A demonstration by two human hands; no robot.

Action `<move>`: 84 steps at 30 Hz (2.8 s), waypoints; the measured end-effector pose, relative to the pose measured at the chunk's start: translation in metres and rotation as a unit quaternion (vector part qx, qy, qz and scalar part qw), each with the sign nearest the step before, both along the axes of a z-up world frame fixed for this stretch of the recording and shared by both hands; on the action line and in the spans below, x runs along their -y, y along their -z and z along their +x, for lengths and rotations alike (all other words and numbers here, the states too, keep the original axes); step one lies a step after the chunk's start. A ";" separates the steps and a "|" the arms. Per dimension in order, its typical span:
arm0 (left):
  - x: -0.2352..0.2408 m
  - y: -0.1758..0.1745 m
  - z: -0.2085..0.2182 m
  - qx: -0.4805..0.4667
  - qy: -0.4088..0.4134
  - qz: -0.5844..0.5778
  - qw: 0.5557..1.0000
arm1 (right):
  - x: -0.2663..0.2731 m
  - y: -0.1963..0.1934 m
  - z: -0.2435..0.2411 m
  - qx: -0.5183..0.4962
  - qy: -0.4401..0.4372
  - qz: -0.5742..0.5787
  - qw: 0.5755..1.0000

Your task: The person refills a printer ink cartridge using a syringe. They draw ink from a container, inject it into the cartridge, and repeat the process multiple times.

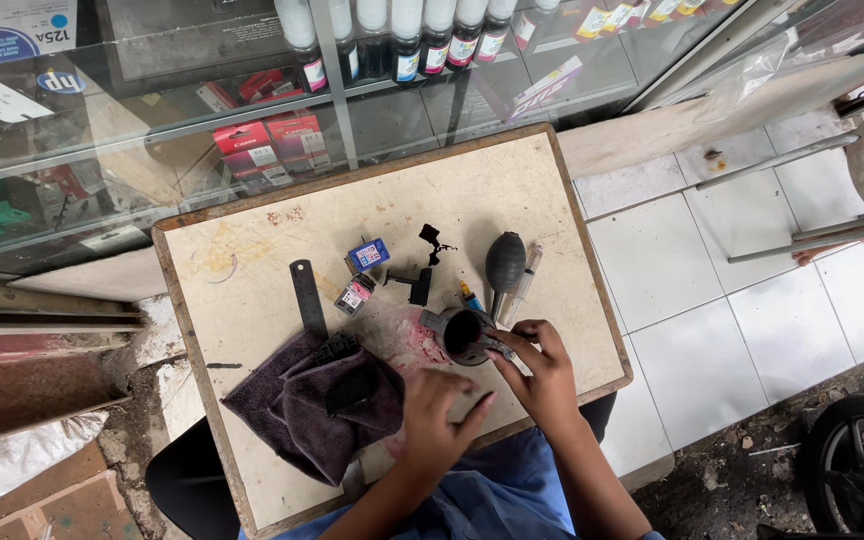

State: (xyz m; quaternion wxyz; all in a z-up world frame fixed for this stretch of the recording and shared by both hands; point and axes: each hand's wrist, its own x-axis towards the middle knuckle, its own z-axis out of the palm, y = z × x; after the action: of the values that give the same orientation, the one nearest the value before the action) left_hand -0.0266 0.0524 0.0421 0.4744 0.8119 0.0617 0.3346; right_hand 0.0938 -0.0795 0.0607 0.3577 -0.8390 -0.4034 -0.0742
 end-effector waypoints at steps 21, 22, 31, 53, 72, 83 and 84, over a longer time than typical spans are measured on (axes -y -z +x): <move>-0.075 0.053 0.072 -0.014 0.189 -0.071 0.979 | -0.051 -0.037 0.038 -0.042 -0.117 0.076 0.989; -0.075 0.055 0.074 -0.013 0.189 -0.071 0.979 | -0.052 -0.038 0.042 -0.041 -0.117 0.075 0.989; -0.066 0.063 0.086 -0.001 0.165 -0.145 0.976 | -0.056 -0.039 0.070 -0.118 -0.203 0.072 0.969; -0.063 0.061 0.089 0.050 0.149 -0.157 0.975 | -0.050 -0.021 0.077 -0.037 -0.201 0.027 0.979; -0.065 0.065 0.090 0.064 0.168 -0.162 0.970 | -0.052 -0.021 0.075 0.004 -0.187 0.006 0.982; -0.066 0.061 0.088 0.055 0.168 -0.163 0.971 | -0.052 -0.025 0.073 0.023 -0.193 -0.004 0.981; -0.065 0.059 0.088 0.056 0.166 -0.164 0.971 | -0.051 -0.024 0.073 0.025 -0.194 -0.005 0.981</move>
State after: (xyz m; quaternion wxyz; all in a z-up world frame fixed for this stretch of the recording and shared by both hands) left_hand 0.0619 0.1176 -0.0172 0.6528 0.7020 -0.0467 0.2809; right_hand 0.1672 -0.0284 0.0852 0.3506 -0.7449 -0.5672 -0.0220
